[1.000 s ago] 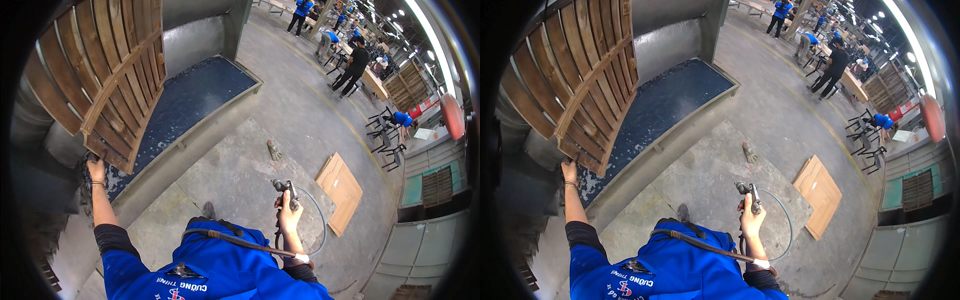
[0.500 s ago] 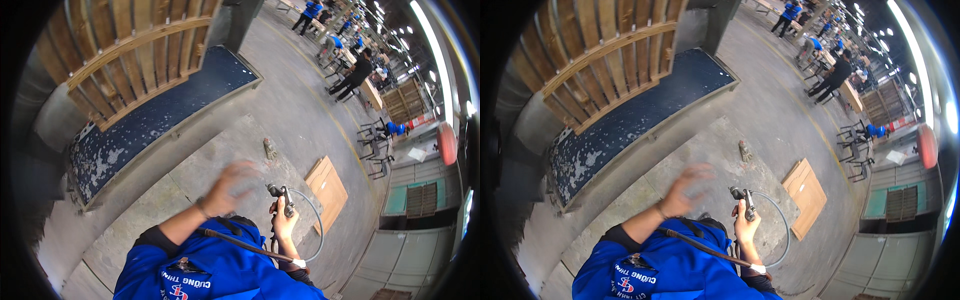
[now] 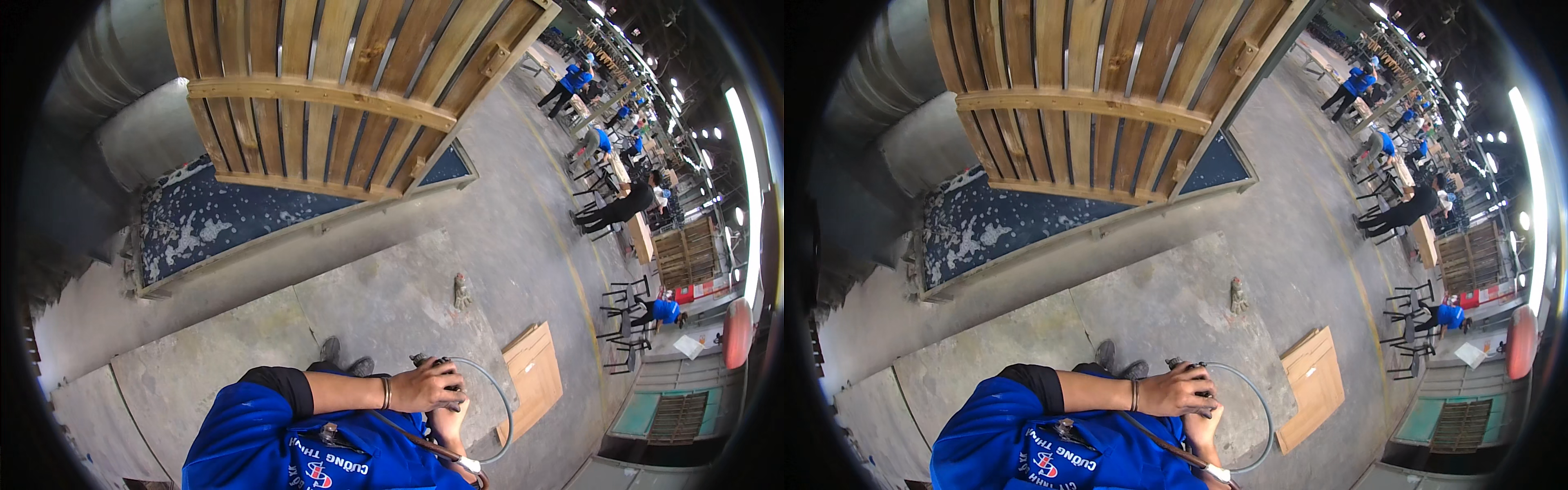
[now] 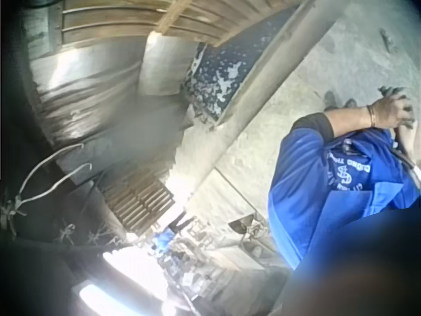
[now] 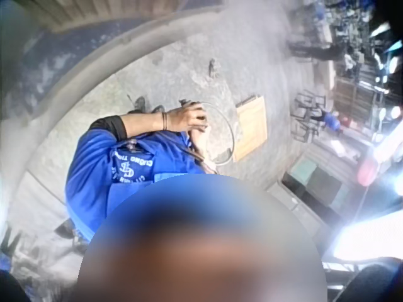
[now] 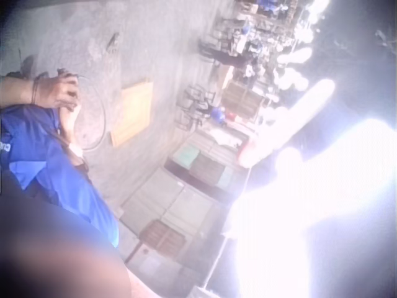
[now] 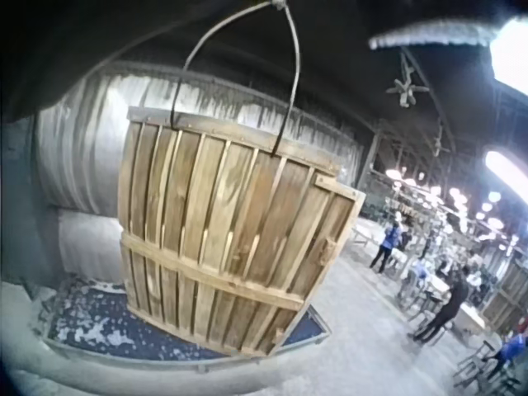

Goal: The person uses a spray gun to apply a finish to hanging wooden slatted panels in a workshop. They repeatedly spray both sides of each panel, rotate the panels to access all surfaces, and move between multiple panels throughout the clip.

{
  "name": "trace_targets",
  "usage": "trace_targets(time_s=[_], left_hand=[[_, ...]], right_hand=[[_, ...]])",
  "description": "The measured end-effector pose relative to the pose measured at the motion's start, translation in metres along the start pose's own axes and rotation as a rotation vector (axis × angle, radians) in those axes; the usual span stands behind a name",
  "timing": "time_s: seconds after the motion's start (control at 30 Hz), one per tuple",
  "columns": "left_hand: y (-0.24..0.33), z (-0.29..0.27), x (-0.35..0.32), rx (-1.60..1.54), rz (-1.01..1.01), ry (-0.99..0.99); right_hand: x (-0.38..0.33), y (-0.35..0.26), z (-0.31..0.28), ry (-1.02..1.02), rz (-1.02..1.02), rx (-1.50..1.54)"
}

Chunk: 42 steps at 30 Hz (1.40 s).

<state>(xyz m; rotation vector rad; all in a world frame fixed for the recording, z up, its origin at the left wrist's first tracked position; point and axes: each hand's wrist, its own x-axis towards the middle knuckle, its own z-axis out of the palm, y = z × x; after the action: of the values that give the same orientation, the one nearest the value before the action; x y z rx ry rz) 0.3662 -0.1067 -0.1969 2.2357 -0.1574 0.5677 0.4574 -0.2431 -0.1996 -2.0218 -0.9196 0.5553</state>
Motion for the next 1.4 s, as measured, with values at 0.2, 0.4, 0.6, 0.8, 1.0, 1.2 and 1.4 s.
trace_targets(time_s=[0.2, 0.4, 0.6, 0.8, 1.0, 1.2, 1.4], left_hand=[[-0.001, -0.006, 0.027, 0.133, 0.015, 0.048], [-0.002, -0.009, 0.058, 0.204, 0.027, 0.072], [0.012, -0.008, 0.084, 0.110, -0.063, 0.092], [0.026, -0.025, 0.093, 0.190, -0.189, 0.366], [0.041, -0.080, 0.020, 0.444, -0.585, 0.683], [0.054, -0.147, -0.057, 0.671, -0.781, 0.884], [0.040, -0.226, -0.139, 0.716, -0.782, 1.035]], right_hand=[[0.032, -0.006, -0.018, 0.004, -0.040, 0.164], [0.059, -0.005, -0.046, -0.062, -0.058, 0.152], [0.072, 0.003, -0.067, -0.099, -0.159, 0.195], [0.119, 0.008, -0.075, -0.058, -0.033, 0.491], [0.214, -0.006, -0.120, 0.274, -0.382, 0.539], [0.218, -0.044, -0.159, 0.283, -0.410, 0.515], [0.194, -0.091, -0.164, 0.308, -0.409, 0.441]])
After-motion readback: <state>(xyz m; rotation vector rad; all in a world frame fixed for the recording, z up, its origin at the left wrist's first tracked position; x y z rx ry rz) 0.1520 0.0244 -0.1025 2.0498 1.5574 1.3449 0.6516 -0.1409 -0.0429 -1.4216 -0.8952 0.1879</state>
